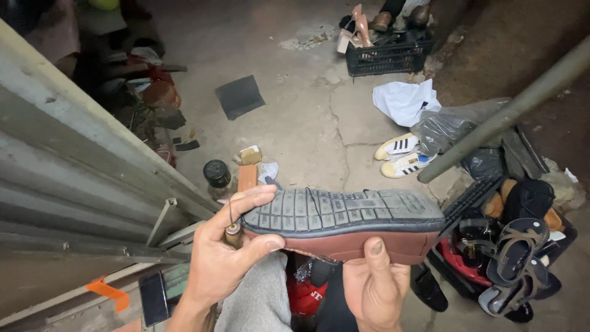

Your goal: Hand-sewing the sole of a leather shoe using a needle and thread in a repair shop environment.

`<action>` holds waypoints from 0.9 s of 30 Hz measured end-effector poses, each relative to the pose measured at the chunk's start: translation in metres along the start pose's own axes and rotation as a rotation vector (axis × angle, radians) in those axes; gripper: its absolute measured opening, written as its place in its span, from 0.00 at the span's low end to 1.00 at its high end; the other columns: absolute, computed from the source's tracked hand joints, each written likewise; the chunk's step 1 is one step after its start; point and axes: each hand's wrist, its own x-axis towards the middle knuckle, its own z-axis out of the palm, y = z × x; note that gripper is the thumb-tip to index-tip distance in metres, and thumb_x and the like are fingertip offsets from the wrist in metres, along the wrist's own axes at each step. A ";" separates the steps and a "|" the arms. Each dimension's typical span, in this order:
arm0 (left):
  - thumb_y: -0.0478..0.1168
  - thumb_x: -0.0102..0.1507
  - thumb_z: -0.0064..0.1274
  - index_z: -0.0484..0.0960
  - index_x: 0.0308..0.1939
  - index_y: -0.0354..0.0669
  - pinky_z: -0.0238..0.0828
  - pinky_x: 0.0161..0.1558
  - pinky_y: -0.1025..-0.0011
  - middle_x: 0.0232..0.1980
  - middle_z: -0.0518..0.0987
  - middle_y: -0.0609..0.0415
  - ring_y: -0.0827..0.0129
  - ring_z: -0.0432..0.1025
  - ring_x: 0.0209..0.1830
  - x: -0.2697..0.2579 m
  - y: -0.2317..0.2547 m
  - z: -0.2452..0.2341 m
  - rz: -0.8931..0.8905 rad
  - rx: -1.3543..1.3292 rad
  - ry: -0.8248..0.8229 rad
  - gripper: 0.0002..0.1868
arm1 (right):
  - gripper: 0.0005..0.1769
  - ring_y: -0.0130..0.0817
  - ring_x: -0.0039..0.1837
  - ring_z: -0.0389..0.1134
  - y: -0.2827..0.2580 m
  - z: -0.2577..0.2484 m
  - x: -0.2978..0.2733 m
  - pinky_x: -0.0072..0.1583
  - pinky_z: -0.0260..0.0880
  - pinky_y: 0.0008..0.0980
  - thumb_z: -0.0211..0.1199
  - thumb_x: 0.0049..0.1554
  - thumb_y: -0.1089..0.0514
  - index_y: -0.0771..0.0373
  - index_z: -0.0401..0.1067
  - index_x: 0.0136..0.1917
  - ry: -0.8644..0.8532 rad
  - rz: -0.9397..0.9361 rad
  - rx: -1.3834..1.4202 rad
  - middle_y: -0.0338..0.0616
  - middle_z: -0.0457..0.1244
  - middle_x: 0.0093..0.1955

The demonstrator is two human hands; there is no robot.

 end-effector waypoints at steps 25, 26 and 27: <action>0.40 0.63 0.59 0.80 0.60 0.42 0.68 0.72 0.59 0.65 0.80 0.46 0.57 0.73 0.71 -0.019 -0.003 -0.026 -0.048 -0.016 -0.012 0.21 | 0.37 0.46 0.68 0.64 0.014 -0.001 -0.008 0.65 0.66 0.72 0.60 0.63 0.59 0.42 0.56 0.82 -0.017 0.078 -0.006 0.34 0.64 0.67; 0.39 0.63 0.58 0.80 0.59 0.41 0.67 0.72 0.58 0.66 0.80 0.46 0.58 0.72 0.71 -0.020 -0.003 -0.026 -0.043 -0.022 -0.021 0.20 | 0.37 0.46 0.69 0.63 0.013 0.001 -0.008 0.67 0.64 0.70 0.60 0.63 0.59 0.43 0.56 0.82 -0.025 0.080 -0.005 0.35 0.64 0.68; 0.38 0.63 0.57 0.81 0.59 0.40 0.65 0.73 0.58 0.66 0.80 0.46 0.58 0.72 0.72 -0.020 -0.004 -0.028 -0.036 -0.028 -0.030 0.19 | 0.37 0.45 0.70 0.63 0.013 0.002 -0.008 0.70 0.62 0.69 0.60 0.63 0.59 0.44 0.56 0.82 -0.034 0.082 -0.003 0.36 0.63 0.69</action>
